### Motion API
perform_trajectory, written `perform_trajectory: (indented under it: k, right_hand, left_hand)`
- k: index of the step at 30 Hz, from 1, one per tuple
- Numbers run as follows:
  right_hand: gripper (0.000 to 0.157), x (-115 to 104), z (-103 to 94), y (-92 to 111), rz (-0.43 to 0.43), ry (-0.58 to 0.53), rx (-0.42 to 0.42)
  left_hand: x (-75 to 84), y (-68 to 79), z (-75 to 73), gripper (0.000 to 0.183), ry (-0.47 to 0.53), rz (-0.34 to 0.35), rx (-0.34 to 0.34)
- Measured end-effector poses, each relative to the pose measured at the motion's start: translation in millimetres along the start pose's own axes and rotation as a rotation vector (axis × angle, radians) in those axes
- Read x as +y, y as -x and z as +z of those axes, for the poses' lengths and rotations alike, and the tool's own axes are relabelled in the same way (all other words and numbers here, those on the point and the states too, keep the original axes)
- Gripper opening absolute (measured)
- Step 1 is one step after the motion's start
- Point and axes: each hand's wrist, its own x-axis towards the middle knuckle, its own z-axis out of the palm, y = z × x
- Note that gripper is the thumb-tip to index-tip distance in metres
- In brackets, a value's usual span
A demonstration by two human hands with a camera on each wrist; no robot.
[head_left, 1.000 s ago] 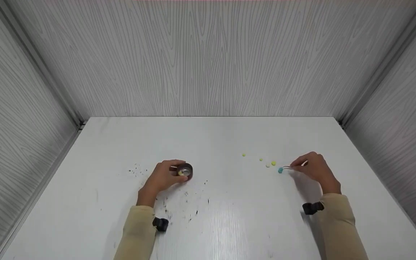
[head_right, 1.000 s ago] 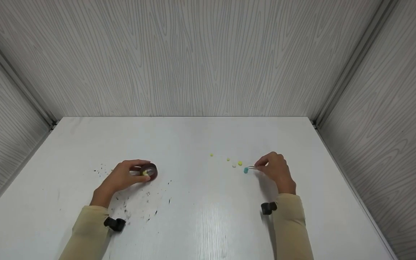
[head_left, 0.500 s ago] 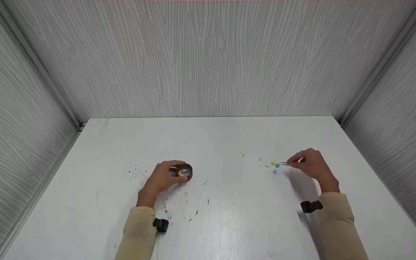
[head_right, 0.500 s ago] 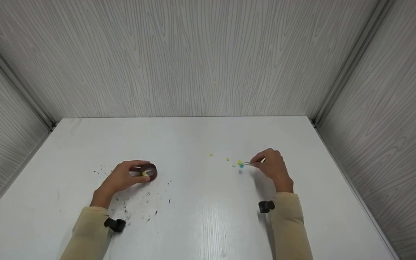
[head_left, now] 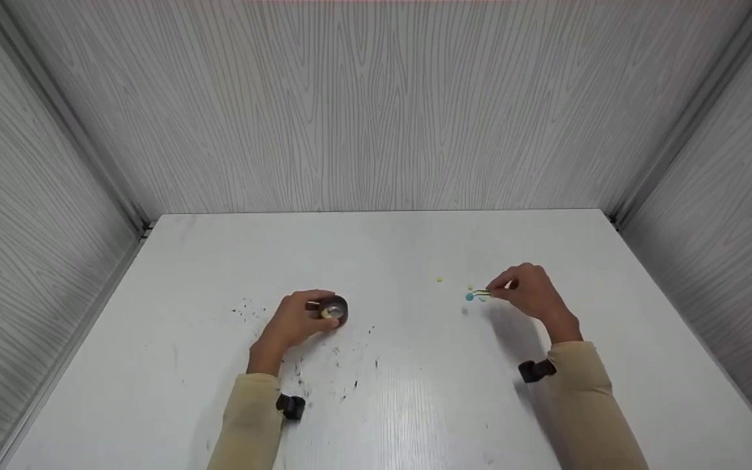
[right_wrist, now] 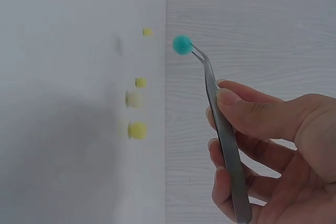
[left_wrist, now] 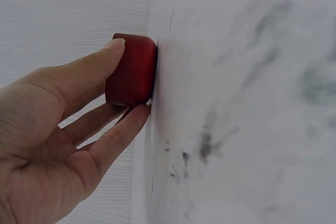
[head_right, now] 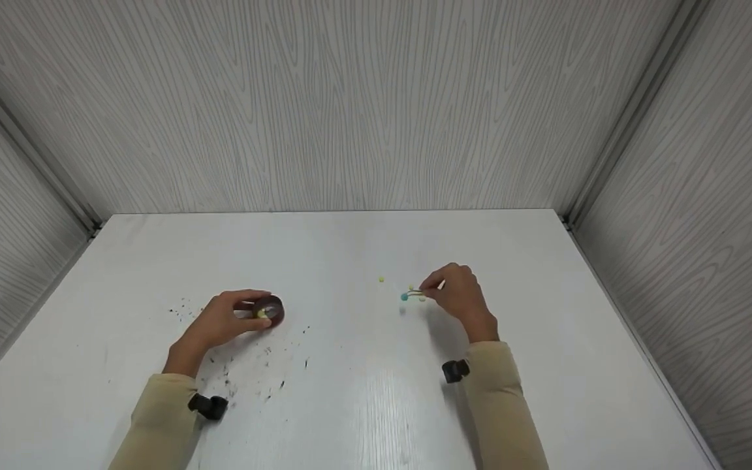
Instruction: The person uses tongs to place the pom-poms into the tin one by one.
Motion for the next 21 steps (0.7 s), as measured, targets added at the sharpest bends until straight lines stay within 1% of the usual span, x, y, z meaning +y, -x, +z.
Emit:
perform_trajectory:
  k: [6, 13, 18, 21]
  right_hand:
    - [0.012, -25.1, 14.6, -12.9, -0.038, -0.030, 0.002]
    - [0.011, -61.0, 41.6, -27.1, -0.129, -0.051, -0.014]
    - [0.011, -87.7, 60.7, -33.2, -0.124, -0.059, -0.053]
    - [0.012, -102.6, 71.2, -37.9, -0.140, -0.059, -0.057]
  left_hand:
    - [-0.4, -1.1, -1.2, 0.056, 0.000, 0.005, 0.000]
    - [-2.7, -0.5, -0.6, 0.056, -0.009, 0.014, 0.000]
    - [-3.0, 0.8, 0.6, 0.055, -0.016, 0.018, -0.002]
    - [-2.0, 0.8, 0.1, 0.055, -0.022, 0.016, 0.003]
